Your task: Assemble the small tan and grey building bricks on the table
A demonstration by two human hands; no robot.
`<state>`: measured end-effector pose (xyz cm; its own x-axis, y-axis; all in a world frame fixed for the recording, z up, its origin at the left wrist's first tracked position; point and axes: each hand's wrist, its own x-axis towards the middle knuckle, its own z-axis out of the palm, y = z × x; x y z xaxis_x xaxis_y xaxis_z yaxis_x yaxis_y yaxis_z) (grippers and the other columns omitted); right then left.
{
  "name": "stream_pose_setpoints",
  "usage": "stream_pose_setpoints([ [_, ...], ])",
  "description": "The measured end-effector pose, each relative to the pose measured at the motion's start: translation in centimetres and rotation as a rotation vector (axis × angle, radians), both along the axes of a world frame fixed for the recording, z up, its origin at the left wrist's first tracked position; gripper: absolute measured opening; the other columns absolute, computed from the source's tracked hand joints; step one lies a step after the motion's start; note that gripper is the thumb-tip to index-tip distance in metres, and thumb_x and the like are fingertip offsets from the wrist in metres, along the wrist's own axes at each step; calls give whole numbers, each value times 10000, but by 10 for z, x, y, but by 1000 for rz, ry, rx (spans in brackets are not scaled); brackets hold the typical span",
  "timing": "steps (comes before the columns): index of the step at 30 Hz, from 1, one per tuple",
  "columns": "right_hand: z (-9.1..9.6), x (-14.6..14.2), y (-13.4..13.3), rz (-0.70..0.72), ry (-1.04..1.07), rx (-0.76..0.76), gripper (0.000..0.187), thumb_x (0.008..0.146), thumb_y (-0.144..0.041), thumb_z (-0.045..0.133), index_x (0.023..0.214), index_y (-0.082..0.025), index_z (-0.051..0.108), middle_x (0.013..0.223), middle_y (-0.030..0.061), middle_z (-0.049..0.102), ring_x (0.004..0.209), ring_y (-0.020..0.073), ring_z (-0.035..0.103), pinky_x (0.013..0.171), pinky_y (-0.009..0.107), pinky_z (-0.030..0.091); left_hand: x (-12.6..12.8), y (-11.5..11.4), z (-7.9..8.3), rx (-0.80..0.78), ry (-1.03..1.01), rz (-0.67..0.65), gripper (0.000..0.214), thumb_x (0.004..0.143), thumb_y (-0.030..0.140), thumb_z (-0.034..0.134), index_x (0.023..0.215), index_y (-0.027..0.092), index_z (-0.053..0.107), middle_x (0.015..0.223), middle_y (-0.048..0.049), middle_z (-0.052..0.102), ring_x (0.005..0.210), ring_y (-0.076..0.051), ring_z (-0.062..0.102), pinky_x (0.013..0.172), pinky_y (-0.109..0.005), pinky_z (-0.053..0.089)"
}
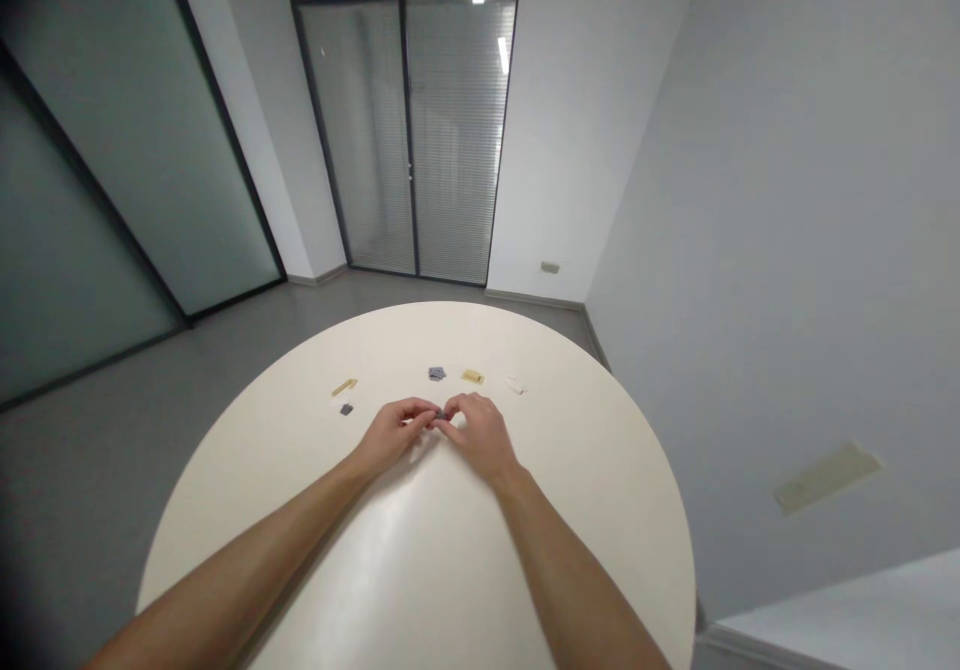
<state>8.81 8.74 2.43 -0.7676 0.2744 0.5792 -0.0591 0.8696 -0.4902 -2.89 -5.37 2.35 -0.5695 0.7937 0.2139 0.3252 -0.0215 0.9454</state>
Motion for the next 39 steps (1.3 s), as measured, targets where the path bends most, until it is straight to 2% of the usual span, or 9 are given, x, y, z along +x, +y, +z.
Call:
stream_pose_setpoints([
  [14,-2,-1,2,-8,-20,13,124,841,-332,728,843,-239,645,801,0,689,789,183,614,770,323,445,1,0,0,11,64,42,249,841,381,591,912,179,719,897,-62,730,783,-190,647,661,-268,504],
  [18,-1,0,2,-2,-20,2,133,841,-343,727,843,-238,647,804,4,692,797,189,618,777,324,445,0,0,0,20,114,51,232,843,360,587,901,184,726,910,-57,736,827,-195,653,716,-278,506],
  [26,1,0,0,9,-19,3,77,874,-311,689,892,-241,663,828,10,698,820,188,624,806,332,455,2,-1,4,21,109,82,218,852,347,579,916,192,717,916,-53,735,819,-188,656,676,-265,495],
  [34,0,-1,1,-8,17,10,68,880,-278,669,932,-240,648,845,13,698,827,194,630,805,333,463,2,-2,4,31,176,54,224,869,309,573,1011,215,718,1047,-52,728,883,-181,654,655,-240,482],
  [39,1,1,0,17,22,4,69,890,-237,642,959,-242,647,869,18,701,839,194,634,819,335,467,2,-2,5,27,175,73,201,870,305,583,984,217,723,1007,-48,738,860,-181,660,675,-251,487],
])
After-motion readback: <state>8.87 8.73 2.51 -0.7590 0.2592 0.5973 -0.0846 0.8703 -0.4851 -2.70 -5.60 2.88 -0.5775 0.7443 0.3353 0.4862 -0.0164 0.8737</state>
